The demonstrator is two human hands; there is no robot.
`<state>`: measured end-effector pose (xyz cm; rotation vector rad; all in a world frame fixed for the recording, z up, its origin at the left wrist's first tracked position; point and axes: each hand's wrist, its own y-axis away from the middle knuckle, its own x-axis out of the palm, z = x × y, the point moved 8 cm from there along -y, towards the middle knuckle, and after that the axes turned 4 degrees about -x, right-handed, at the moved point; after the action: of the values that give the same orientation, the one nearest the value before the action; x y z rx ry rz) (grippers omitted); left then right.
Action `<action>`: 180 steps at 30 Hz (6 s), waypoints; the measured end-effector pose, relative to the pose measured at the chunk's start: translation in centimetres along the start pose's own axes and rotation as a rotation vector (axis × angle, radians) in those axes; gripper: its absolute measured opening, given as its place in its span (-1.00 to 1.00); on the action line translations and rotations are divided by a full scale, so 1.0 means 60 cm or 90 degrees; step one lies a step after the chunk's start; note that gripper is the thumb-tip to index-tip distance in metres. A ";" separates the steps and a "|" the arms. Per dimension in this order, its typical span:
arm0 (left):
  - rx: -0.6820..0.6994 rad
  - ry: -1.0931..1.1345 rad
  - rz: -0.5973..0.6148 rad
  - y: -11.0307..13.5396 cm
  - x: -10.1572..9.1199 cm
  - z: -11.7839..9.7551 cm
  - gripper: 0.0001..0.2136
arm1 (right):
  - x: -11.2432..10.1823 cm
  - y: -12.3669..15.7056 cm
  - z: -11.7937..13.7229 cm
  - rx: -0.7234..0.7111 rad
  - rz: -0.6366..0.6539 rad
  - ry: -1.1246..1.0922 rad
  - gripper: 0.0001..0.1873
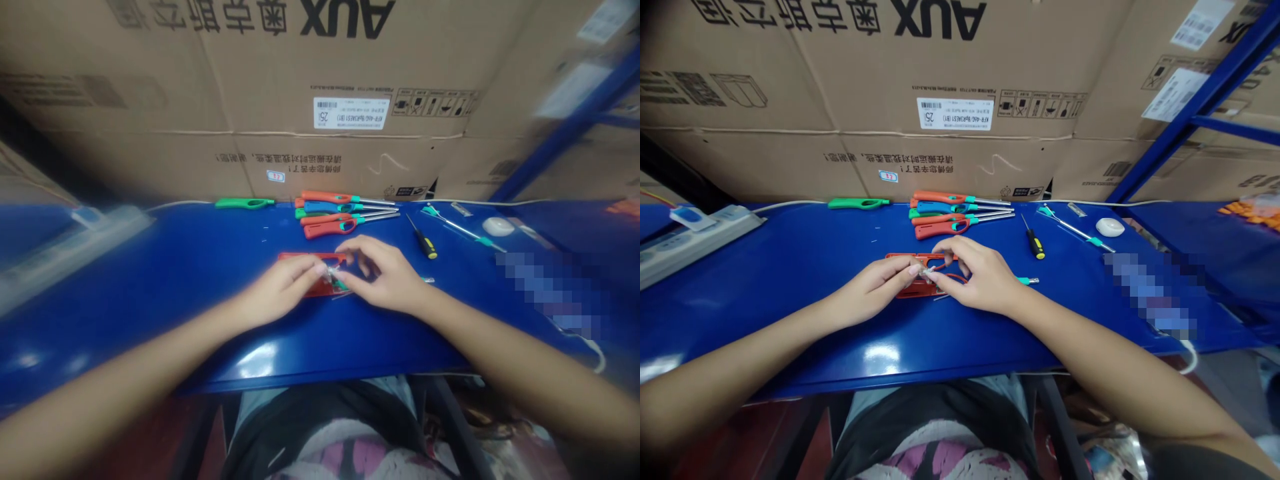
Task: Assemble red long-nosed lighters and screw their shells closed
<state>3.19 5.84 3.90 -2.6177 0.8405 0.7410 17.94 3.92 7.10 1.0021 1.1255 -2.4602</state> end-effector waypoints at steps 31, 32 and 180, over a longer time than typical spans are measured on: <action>-0.190 0.117 -0.033 -0.007 -0.003 0.053 -0.62 | 0.035 0.011 -0.020 -0.023 0.323 0.041 -0.92; -0.187 0.120 -0.035 -0.008 -0.002 0.055 -0.63 | 0.031 0.008 -0.026 0.008 0.306 0.014 -0.93; -0.123 0.051 -0.075 -0.001 0.011 0.038 -0.72 | 0.068 0.028 -0.086 0.493 0.153 -0.406 -0.81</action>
<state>2.81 6.57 1.65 -2.8557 0.6572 0.7225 18.28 6.82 1.00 0.3735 -0.1539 -2.7108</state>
